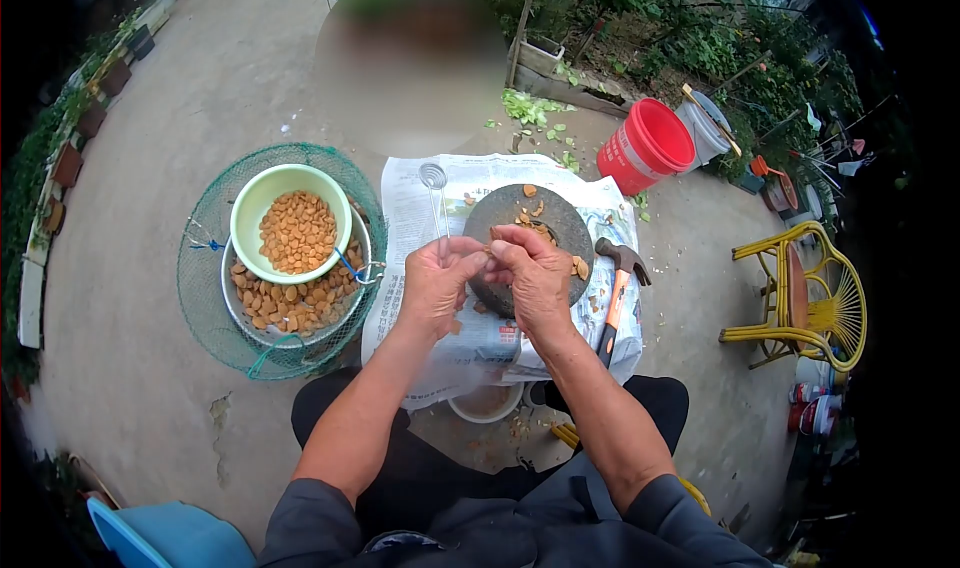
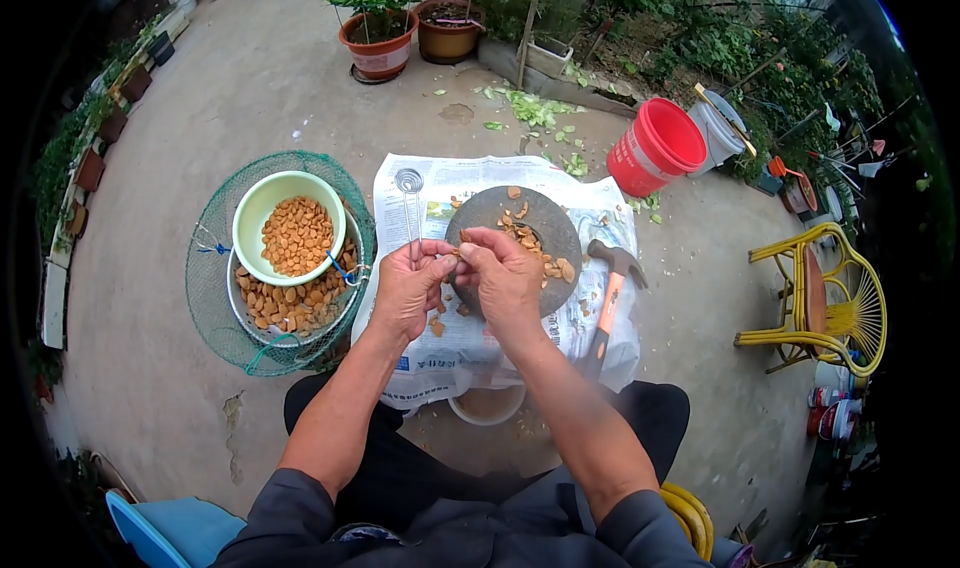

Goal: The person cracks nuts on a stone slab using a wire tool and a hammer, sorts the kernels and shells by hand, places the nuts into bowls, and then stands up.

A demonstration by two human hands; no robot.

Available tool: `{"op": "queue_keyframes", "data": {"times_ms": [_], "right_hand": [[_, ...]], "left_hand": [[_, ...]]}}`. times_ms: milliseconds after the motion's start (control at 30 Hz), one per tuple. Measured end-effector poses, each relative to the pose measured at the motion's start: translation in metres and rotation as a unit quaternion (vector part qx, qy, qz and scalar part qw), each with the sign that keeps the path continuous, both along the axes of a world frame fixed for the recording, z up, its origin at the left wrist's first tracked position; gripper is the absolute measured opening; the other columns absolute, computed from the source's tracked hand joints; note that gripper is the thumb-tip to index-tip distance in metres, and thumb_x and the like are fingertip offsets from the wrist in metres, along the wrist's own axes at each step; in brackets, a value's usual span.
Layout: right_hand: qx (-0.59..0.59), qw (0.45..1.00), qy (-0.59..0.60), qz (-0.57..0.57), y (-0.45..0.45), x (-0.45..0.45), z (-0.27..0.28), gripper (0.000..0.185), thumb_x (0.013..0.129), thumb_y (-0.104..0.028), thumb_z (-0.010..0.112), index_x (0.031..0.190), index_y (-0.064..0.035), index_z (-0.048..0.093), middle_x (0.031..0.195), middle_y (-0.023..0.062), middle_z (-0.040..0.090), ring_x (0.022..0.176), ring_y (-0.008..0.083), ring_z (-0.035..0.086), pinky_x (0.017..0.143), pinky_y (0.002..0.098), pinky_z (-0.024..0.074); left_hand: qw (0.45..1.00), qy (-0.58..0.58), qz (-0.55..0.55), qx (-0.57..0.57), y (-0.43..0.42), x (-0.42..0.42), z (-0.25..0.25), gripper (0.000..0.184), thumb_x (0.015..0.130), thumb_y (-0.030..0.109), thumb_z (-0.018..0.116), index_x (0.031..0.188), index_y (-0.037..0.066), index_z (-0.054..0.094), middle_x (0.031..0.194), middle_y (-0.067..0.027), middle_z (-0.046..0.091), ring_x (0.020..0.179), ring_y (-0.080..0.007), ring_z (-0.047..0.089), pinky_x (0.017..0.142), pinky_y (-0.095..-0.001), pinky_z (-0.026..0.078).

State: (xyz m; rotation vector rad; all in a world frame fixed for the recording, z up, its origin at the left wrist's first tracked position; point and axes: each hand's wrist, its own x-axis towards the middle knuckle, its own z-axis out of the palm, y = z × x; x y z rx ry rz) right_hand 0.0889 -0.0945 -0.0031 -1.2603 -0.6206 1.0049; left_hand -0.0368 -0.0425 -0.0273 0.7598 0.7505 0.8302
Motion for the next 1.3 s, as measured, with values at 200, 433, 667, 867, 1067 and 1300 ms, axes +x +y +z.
{"op": "queue_keyframes", "data": {"times_ms": [200,433,667,867,1067,1300], "right_hand": [[-0.006,0.999,-0.036,-0.019,0.004,-0.006,0.000,0.020,0.090,-0.007,0.065,0.107,0.0050,0.068,0.086,0.0070,0.068,0.069,0.0099,0.064,0.062,0.0233,0.0552],[-0.011,0.997,-0.069,-0.019,0.006,-0.006,0.001,0.019,0.091,-0.007,0.064,0.106,0.0038,0.069,0.083,0.0053,0.068,0.067,0.0091,0.064,0.060,0.0230,0.0542],[0.000,0.997,-0.076,-0.014,0.006,-0.005,-0.001,0.018,0.091,-0.005,0.063,0.105,0.0031,0.069,0.080,0.0044,0.067,0.067,0.0100,0.063,0.060,0.0238,0.0537],[0.005,0.998,-0.059,-0.003,0.003,-0.008,-0.001,0.018,0.091,-0.004,0.063,0.106,0.0035,0.069,0.084,0.0042,0.067,0.069,0.0079,0.061,0.062,0.0219,0.0522],[0.002,0.995,-0.094,-0.019,0.007,-0.007,-0.004,0.018,0.090,-0.003,0.063,0.106,0.0032,0.069,0.085,0.0033,0.067,0.068,0.0070,0.060,0.061,0.0212,0.0506],[0.010,0.984,-0.177,-0.033,0.007,-0.011,-0.011,0.017,0.088,-0.001,0.065,0.104,0.0034,0.069,0.083,0.0027,0.067,0.067,0.0064,0.059,0.061,0.0206,0.0497]], "left_hand": [[1.000,-0.005,0.005,0.014,0.000,-0.001,-0.004,0.020,0.084,0.006,0.076,0.095,0.001,0.061,0.065,0.0032,0.058,0.043,-0.0003,0.039,0.037,-0.0166,0.026],[1.000,-0.008,-0.002,0.002,0.001,-0.003,0.000,0.018,0.085,0.009,0.076,0.094,0.002,0.061,0.065,0.0032,0.057,0.043,-0.0002,0.037,0.037,-0.0168,0.024],[0.999,-0.028,-0.007,-0.039,0.003,-0.006,-0.007,0.017,0.087,0.015,0.073,0.094,0.002,0.064,0.060,0.0040,0.054,0.040,-0.0023,0.038,0.036,-0.0194,0.028],[0.996,-0.050,0.003,-0.078,0.003,-0.006,-0.010,0.017,0.087,0.015,0.072,0.095,0.002,0.064,0.056,0.0051,0.047,0.039,-0.0028,0.034,0.036,-0.0202,0.027],[1.000,-0.007,0.000,-0.029,0.000,-0.005,0.000,0.014,0.087,0.008,0.071,0.095,0.001,0.063,0.063,0.0043,0.052,0.044,-0.0014,0.036,0.038,-0.0174,0.027],[0.997,0.050,0.032,0.039,-0.001,-0.004,-0.003,0.012,0.084,0.004,0.073,0.093,0.002,0.064,0.066,0.0018,0.059,0.044,-0.0006,0.041,0.037,-0.0159,0.027]]}}
